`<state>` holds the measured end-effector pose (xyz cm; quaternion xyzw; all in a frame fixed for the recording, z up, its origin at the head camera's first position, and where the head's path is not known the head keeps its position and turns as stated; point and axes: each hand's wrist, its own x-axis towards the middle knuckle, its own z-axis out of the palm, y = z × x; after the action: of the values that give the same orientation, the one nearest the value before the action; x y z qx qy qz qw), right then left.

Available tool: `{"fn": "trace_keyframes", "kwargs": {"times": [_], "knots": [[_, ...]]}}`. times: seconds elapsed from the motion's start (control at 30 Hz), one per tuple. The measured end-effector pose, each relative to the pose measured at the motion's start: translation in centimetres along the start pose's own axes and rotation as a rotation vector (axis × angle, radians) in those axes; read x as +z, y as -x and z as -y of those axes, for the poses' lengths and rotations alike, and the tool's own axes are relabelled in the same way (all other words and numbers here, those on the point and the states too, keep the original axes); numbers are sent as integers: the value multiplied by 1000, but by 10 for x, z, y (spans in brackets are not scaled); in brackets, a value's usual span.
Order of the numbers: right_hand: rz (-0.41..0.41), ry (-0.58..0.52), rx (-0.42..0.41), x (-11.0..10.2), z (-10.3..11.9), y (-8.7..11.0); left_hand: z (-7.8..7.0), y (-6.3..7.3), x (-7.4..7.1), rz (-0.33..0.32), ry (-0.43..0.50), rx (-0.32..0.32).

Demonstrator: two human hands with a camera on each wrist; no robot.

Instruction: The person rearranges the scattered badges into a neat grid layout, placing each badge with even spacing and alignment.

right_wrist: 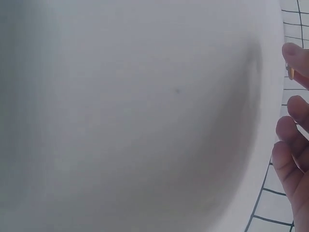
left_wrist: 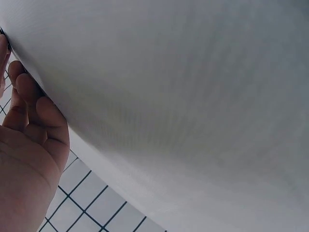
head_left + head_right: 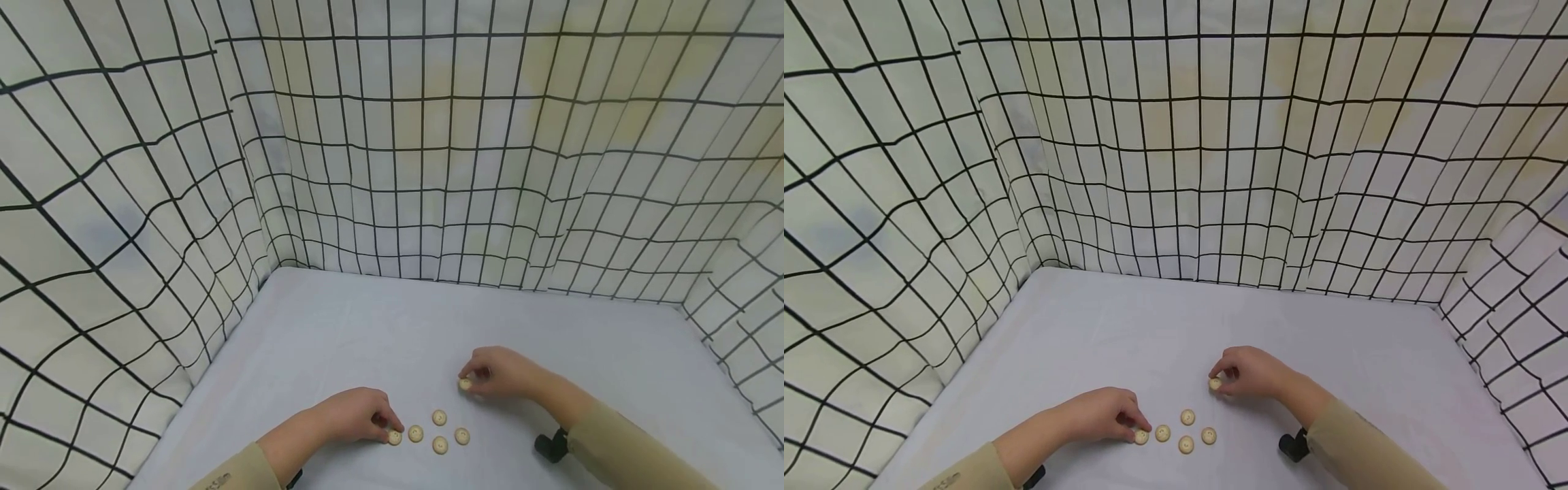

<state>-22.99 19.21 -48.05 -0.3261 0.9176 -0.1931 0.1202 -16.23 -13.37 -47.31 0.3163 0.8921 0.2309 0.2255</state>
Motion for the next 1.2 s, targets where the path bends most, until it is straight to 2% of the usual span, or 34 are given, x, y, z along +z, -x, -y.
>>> {"fn": "trace_keyframes", "kwargs": {"times": [0.37,0.67,0.83,1.2], "knots": [[-2,-104,76,-5,4,-38,-1,1,-1,7,-11,8],[-39,-174,164,-10,4,-64,-2,1,-1,8,-34,9],[-70,-207,185,-13,4,-75,-1,3,-1,6,-35,19],[-96,-173,257,-14,-5,-104,3,1,2,3,-59,30]]}}
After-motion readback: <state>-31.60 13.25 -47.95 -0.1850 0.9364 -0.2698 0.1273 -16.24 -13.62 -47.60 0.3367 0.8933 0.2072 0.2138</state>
